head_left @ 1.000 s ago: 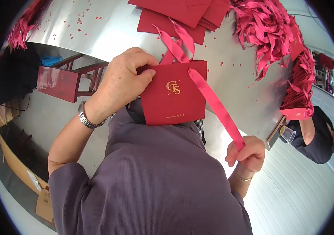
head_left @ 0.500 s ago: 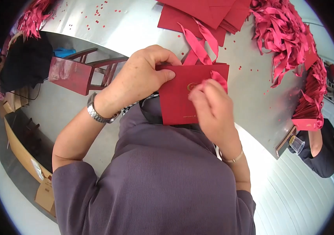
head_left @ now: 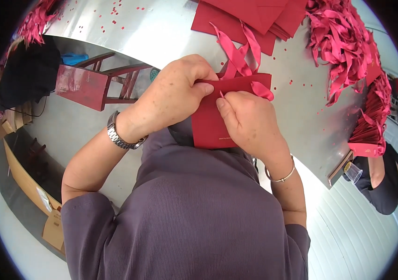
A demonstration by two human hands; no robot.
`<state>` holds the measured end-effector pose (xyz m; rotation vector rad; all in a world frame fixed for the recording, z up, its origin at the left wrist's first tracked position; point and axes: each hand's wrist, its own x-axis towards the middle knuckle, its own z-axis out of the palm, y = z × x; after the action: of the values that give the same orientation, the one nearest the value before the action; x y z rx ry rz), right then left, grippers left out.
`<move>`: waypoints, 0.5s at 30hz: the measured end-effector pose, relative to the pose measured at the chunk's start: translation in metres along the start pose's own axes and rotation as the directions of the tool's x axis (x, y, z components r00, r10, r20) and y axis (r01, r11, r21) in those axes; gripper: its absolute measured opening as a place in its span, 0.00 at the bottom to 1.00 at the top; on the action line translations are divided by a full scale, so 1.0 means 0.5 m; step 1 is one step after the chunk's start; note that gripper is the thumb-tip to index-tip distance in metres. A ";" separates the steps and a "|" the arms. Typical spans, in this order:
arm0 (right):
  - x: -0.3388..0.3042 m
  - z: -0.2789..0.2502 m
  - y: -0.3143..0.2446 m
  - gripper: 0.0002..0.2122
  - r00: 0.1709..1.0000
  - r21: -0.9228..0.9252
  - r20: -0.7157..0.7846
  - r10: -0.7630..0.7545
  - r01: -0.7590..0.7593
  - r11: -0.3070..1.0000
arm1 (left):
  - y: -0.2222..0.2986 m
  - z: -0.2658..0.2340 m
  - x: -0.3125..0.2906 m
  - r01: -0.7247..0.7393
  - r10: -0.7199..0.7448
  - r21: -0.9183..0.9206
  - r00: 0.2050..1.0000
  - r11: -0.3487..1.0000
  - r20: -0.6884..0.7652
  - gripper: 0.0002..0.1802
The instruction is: The person threads pink ribbons through red gift bags by hand to create handles.
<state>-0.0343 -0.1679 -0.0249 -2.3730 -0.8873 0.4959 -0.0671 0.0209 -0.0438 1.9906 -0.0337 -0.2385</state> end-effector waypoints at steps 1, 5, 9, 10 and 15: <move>0.004 -0.002 0.000 0.14 1.000 0.000 0.022 -0.007 0.007 1.000 | -0.002 0.000 -0.001 0.001 -0.001 -0.002 1.000 1.000 0.001 0.06; 0.020 -0.008 -0.007 0.15 0.996 -0.073 0.086 0.027 -0.020 0.997 | -0.008 0.003 -0.003 -0.013 0.013 -0.016 0.999 1.000 -0.030 0.07; 0.036 -0.018 -0.009 0.16 0.986 -0.009 0.152 0.075 -0.074 0.997 | -0.005 -0.002 -0.004 -0.041 0.040 -0.008 0.999 0.999 -0.034 0.08; 0.040 -0.019 -0.010 0.16 0.981 0.026 0.164 0.098 -0.104 0.994 | -0.005 -0.002 -0.004 -0.043 0.042 -0.013 0.999 0.999 -0.034 0.08; 0.051 -0.019 -0.018 0.15 0.987 -0.164 0.157 0.014 0.012 0.986 | -0.010 -0.007 -0.007 -0.091 0.091 0.006 0.995 0.996 -0.046 0.09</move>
<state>-0.0157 -0.1484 -0.0155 -2.5095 -1.0339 0.6408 -0.0702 0.0264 -0.0463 1.9921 -0.0952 -0.1335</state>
